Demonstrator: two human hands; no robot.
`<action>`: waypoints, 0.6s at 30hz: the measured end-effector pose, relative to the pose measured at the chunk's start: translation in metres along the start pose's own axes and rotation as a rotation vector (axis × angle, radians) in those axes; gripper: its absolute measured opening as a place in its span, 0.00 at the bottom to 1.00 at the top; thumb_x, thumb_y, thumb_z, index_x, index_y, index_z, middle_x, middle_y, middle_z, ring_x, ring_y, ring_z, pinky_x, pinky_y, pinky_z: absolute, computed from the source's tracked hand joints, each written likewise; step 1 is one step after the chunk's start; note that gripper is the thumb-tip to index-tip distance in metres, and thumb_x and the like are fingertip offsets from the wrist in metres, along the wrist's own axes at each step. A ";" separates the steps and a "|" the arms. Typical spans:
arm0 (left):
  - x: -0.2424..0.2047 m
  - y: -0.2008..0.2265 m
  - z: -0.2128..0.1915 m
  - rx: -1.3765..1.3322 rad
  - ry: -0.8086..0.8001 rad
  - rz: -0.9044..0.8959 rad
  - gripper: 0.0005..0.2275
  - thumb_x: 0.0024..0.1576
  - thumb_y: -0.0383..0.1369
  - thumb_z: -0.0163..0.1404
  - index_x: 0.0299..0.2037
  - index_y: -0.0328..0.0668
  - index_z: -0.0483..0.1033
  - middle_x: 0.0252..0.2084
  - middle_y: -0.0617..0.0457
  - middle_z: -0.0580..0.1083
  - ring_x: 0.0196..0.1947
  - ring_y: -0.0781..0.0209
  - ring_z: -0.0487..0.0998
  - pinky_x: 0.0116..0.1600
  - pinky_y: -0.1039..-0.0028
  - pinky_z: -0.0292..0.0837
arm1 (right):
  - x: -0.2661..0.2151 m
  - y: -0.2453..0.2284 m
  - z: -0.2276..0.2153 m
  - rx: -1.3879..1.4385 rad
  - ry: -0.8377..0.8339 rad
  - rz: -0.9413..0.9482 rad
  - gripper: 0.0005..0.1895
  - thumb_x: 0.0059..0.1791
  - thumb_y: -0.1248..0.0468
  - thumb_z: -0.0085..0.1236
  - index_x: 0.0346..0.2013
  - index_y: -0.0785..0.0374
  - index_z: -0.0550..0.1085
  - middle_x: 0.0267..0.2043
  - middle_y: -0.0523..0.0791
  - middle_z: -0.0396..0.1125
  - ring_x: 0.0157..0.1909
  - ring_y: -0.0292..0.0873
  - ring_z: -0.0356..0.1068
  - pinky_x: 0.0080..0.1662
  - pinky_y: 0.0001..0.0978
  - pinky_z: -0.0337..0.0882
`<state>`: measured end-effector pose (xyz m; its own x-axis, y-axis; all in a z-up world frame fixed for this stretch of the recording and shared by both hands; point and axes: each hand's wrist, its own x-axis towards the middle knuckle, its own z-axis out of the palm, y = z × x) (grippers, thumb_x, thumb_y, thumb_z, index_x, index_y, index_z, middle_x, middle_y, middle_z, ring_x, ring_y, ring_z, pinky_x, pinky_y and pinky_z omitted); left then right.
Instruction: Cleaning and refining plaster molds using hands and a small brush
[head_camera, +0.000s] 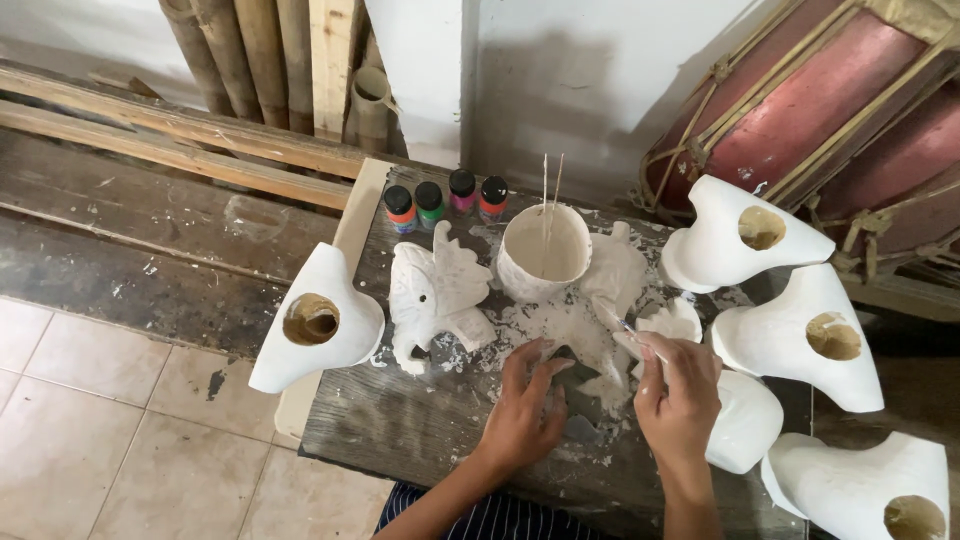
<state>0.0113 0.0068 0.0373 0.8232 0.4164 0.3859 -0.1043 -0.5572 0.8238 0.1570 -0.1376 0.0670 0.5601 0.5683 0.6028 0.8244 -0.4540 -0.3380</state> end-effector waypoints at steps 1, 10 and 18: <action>-0.001 0.000 0.001 -0.001 -0.002 0.000 0.15 0.61 0.24 0.44 0.58 0.34 0.68 0.64 0.33 0.60 0.66 0.35 0.61 0.66 0.51 0.66 | 0.001 -0.001 -0.001 -0.001 0.000 0.002 0.11 0.57 0.71 0.54 0.53 0.57 0.75 0.45 0.43 0.72 0.49 0.46 0.70 0.55 0.41 0.66; -0.002 -0.002 0.002 0.020 -0.003 0.005 0.14 0.62 0.25 0.45 0.58 0.32 0.68 0.65 0.35 0.58 0.67 0.36 0.59 0.64 0.50 0.70 | 0.005 -0.001 0.002 0.003 0.029 -0.022 0.10 0.58 0.71 0.53 0.53 0.58 0.75 0.45 0.43 0.72 0.47 0.44 0.70 0.50 0.37 0.69; -0.006 -0.008 0.007 0.022 -0.018 -0.018 0.16 0.61 0.26 0.44 0.59 0.34 0.68 0.64 0.34 0.58 0.64 0.37 0.61 0.63 0.51 0.68 | 0.007 0.001 0.001 0.026 -0.004 -0.004 0.09 0.58 0.69 0.52 0.52 0.58 0.75 0.44 0.45 0.70 0.47 0.45 0.67 0.44 0.35 0.70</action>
<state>0.0109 0.0036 0.0249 0.8348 0.4136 0.3633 -0.0773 -0.5653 0.8213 0.1613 -0.1337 0.0704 0.5570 0.5730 0.6012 0.8285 -0.4339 -0.3541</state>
